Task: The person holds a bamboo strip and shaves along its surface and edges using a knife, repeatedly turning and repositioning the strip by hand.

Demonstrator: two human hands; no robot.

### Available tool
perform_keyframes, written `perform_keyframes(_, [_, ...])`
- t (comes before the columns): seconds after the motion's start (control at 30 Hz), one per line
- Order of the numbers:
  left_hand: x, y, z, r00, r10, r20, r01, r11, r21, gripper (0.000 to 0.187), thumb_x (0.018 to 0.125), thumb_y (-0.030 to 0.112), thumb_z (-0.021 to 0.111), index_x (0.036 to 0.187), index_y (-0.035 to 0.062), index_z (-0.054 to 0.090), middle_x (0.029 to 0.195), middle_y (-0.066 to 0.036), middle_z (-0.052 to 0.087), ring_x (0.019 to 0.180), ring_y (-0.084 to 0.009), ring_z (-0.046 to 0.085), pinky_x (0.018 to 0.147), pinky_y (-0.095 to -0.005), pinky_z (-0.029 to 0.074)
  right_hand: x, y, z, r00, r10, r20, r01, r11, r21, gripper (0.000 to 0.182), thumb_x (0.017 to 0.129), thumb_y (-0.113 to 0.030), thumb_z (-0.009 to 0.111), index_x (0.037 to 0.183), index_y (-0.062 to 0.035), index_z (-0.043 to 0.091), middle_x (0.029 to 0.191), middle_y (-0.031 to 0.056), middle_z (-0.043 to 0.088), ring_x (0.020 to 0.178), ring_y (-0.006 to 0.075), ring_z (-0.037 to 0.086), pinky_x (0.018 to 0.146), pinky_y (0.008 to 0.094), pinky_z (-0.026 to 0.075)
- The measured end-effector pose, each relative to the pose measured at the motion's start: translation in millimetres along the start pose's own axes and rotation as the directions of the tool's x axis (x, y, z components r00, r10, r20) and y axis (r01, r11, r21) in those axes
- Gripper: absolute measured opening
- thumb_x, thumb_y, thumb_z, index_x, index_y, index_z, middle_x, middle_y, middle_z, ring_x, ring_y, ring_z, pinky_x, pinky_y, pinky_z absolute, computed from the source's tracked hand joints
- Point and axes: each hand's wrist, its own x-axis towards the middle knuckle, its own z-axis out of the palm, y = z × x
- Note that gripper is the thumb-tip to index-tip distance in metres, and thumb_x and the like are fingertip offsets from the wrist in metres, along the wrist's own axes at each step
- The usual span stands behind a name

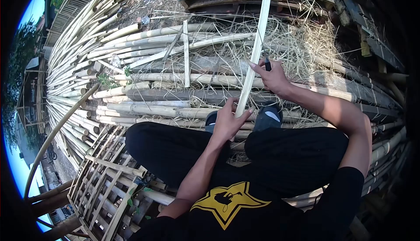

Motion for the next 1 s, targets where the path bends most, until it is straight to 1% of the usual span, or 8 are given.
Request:
perform_keyframes(0.17, [1, 6, -2, 0.976, -0.198, 0.090, 0.209, 0.968, -0.141, 0.036, 0.091, 0.033, 0.064, 0.089, -0.0027, 0.062, 0.058, -0.005, 0.053, 0.057, -0.0133, 0.054, 0.055, -0.0331, 0.044, -3, 4, 5, 0.992, -0.111, 0.053, 0.117, 0.983, -0.139, 0.041, 0.088, -0.043, 0.067, 0.078, -0.0040, 0.060, 0.055, -0.0046, 0.045, 0.052, 0.0048, 0.040, 0.049, 0.0281, 0.033])
perform_keyframes(0.3, [1, 3, -4, 0.987, -0.160, 0.031, 0.163, 0.980, -0.117, 0.035, 0.092, 0.033, 0.063, 0.091, -0.0017, 0.063, 0.060, -0.001, 0.051, 0.058, -0.0091, 0.043, 0.055, -0.0299, 0.038, -11, 5, -4, 0.937, -0.136, 0.323, 0.308, 0.758, -0.575, 0.058, 0.099, -0.051, 0.037, 0.086, 0.0021, 0.057, 0.065, 0.0205, 0.057, 0.064, 0.0405, 0.056, 0.065, 0.0501, 0.043])
perform_keyframes(0.57, [6, -9, -2, 0.991, -0.137, -0.003, 0.136, 0.986, -0.098, 0.035, 0.096, 0.032, 0.057, 0.097, -0.0023, 0.065, 0.063, 0.001, 0.051, 0.062, -0.0067, 0.042, 0.058, -0.0268, 0.038, -29, 14, -3, 0.810, -0.143, 0.569, 0.505, 0.663, -0.552, 0.045, 0.100, -0.042, 0.038, 0.088, -0.0022, 0.055, 0.063, 0.0209, 0.054, 0.062, 0.0424, 0.055, 0.063, 0.0501, 0.043])
perform_keyframes(0.63, [6, -10, -2, 0.996, -0.080, -0.045, 0.080, 0.997, -0.016, 0.039, 0.095, 0.033, 0.054, 0.094, -0.0039, 0.064, 0.064, -0.016, 0.061, 0.060, -0.0277, 0.060, 0.060, -0.0407, 0.045, -29, 24, -1, 0.807, -0.142, 0.573, 0.510, 0.656, -0.557, 0.050, 0.099, -0.044, 0.039, 0.090, 0.0001, 0.058, 0.067, 0.0217, 0.058, 0.069, 0.0441, 0.058, 0.069, 0.0532, 0.045])
perform_keyframes(0.73, [3, 2, -8, 0.976, -0.205, 0.068, 0.206, 0.979, -0.009, 0.040, 0.095, 0.034, 0.053, 0.095, -0.0042, 0.064, 0.066, -0.018, 0.061, 0.062, -0.0310, 0.060, 0.062, -0.0417, 0.045, -22, 27, -7, 0.787, -0.124, 0.605, 0.539, 0.616, -0.575, 0.050, 0.099, -0.045, 0.039, 0.091, -0.0004, 0.059, 0.071, 0.0226, 0.059, 0.069, 0.0436, 0.058, 0.068, 0.0528, 0.046])
perform_keyframes(0.87, [0, -2, -5, 0.992, -0.123, 0.021, 0.123, 0.992, -0.015, 0.041, 0.095, 0.035, 0.052, 0.095, -0.0049, 0.063, 0.066, -0.018, 0.060, 0.062, -0.0309, 0.060, 0.062, -0.0418, 0.045, -14, 32, -10, 0.780, -0.083, 0.620, 0.536, 0.600, -0.594, 0.051, 0.098, -0.047, 0.040, 0.090, -0.0016, 0.060, 0.073, 0.0227, 0.060, 0.071, 0.0431, 0.059, 0.068, 0.0525, 0.046])
perform_keyframes(0.93, [-1, 3, -7, 0.981, -0.185, 0.050, 0.186, 0.983, -0.005, 0.037, 0.098, 0.032, 0.053, 0.087, -0.0027, 0.061, 0.056, 0.001, 0.043, 0.056, -0.0092, 0.037, 0.051, -0.0323, 0.033, -9, 33, -13, 0.785, -0.113, 0.609, 0.554, 0.567, -0.609, 0.052, 0.097, -0.049, 0.041, 0.088, -0.0025, 0.061, 0.072, 0.0220, 0.060, 0.074, 0.0428, 0.059, 0.068, 0.0523, 0.046])
perform_keyframes(1.0, [2, -2, -8, 0.981, -0.187, 0.056, 0.188, 0.982, -0.015, 0.040, 0.096, 0.034, 0.052, 0.090, -0.0040, 0.062, 0.060, -0.008, 0.051, 0.058, -0.0189, 0.048, 0.056, -0.0368, 0.039, -2, 30, -15, 0.782, -0.115, 0.613, 0.569, 0.534, -0.625, 0.052, 0.097, -0.050, 0.041, 0.088, -0.0031, 0.061, 0.072, 0.0216, 0.060, 0.075, 0.0425, 0.059, 0.067, 0.0522, 0.046])
